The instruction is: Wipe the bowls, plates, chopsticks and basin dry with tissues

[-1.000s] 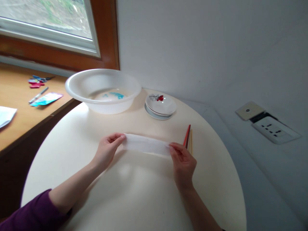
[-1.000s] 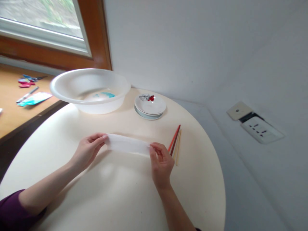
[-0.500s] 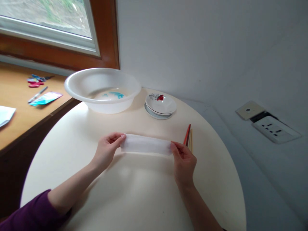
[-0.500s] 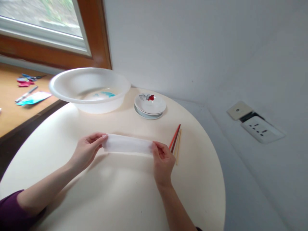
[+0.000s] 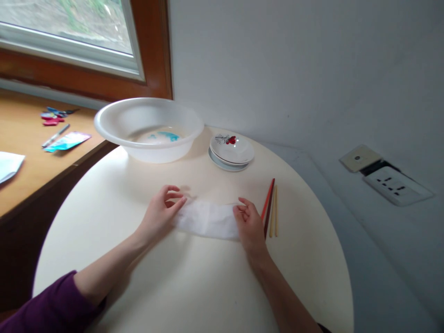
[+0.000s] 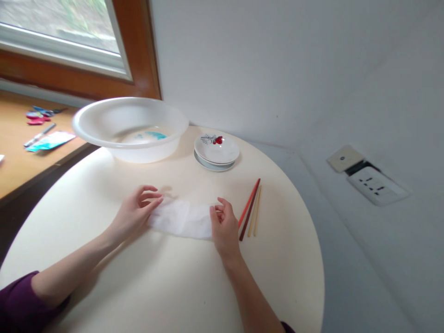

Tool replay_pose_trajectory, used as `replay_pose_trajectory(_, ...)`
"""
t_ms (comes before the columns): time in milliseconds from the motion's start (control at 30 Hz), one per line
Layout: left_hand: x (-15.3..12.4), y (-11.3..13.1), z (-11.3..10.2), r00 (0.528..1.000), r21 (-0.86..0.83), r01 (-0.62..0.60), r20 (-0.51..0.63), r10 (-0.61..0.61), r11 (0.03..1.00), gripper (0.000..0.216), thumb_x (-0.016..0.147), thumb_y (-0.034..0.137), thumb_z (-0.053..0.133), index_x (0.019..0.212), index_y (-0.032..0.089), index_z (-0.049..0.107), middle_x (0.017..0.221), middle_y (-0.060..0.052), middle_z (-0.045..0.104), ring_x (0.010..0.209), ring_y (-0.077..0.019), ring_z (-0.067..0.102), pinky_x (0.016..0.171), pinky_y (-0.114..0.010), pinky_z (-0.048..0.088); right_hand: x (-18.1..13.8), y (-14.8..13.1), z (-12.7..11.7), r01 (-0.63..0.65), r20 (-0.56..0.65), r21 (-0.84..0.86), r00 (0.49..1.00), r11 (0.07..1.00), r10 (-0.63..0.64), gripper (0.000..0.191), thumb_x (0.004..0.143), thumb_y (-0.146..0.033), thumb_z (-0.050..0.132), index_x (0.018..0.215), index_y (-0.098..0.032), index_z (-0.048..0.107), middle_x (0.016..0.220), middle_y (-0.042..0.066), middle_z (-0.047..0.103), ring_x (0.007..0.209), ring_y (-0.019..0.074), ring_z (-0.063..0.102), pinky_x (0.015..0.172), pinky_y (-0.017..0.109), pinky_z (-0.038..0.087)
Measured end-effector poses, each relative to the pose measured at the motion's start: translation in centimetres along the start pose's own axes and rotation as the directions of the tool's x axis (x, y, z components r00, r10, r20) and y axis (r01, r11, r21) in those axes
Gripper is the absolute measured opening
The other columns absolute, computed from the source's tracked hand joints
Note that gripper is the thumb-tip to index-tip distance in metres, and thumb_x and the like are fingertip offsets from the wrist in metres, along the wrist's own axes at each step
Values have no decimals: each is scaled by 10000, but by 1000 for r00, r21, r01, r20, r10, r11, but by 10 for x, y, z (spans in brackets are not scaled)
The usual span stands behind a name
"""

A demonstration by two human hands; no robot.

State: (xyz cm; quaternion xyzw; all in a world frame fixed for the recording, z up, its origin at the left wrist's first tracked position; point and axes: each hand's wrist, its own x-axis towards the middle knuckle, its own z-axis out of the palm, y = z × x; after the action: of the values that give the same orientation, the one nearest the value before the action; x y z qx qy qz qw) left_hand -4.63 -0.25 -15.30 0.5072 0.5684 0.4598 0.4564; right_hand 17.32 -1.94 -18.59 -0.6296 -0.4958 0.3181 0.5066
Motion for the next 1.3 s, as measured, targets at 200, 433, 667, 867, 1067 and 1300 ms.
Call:
replay_pose_trajectory(200,-15,-8,9,858,503,-487,121,500,714,252,838,297,417,983,163,573,1121,-131,563,1054,-217,537,907,-374,424,-2,3,4,113,53,-174,993,978,-105,480,699,-245,551,1163,-175,452,831,39,606,602,129,578,599,287,486)
replay_pose_trajectory(433,-45,-28,39,757,698,-651,570,320,298,644,879,490,249,1361,66,306,1407,-183,335,1325,-288,242,1066,-501,177,-1,0,4,158,52,-314,987,936,-149,462,691,-261,545,1141,-178,483,715,-7,558,576,136,544,558,274,449)
replay_pose_trajectory(667,-43,-31,39,739,706,-669,596,314,233,671,873,520,230,1364,69,302,1418,-178,306,1329,-283,231,1071,-488,153,-2,-7,4,116,31,-68,993,991,-114,462,679,-250,571,1124,-197,462,597,-86,414,481,82,436,489,211,387)
replay_pose_trajectory(867,-42,-28,40,762,722,-644,579,290,252,684,873,515,246,1357,35,297,1420,-184,300,1325,-281,242,1073,-466,167,-4,-19,2,-154,130,279,984,948,121,513,598,-283,646,1071,-215,457,589,-86,500,442,80,459,419,191,342)
replay_pose_trajectory(1067,-43,-30,39,742,694,-668,595,309,268,658,868,530,244,1364,102,312,1426,-176,304,1323,-300,240,1070,-482,142,-14,-38,8,-281,99,453,959,846,265,510,528,-298,699,991,-211,503,565,-81,523,426,72,439,399,185,323)
replay_pose_trajectory(1300,-53,-19,38,752,696,-655,561,347,294,542,828,475,413,1295,199,427,1245,-174,477,1174,-344,391,991,-547,241,-17,-39,11,-283,82,542,955,791,285,503,522,-283,717,978,-216,514,589,-71,551,466,70,466,423,175,338)
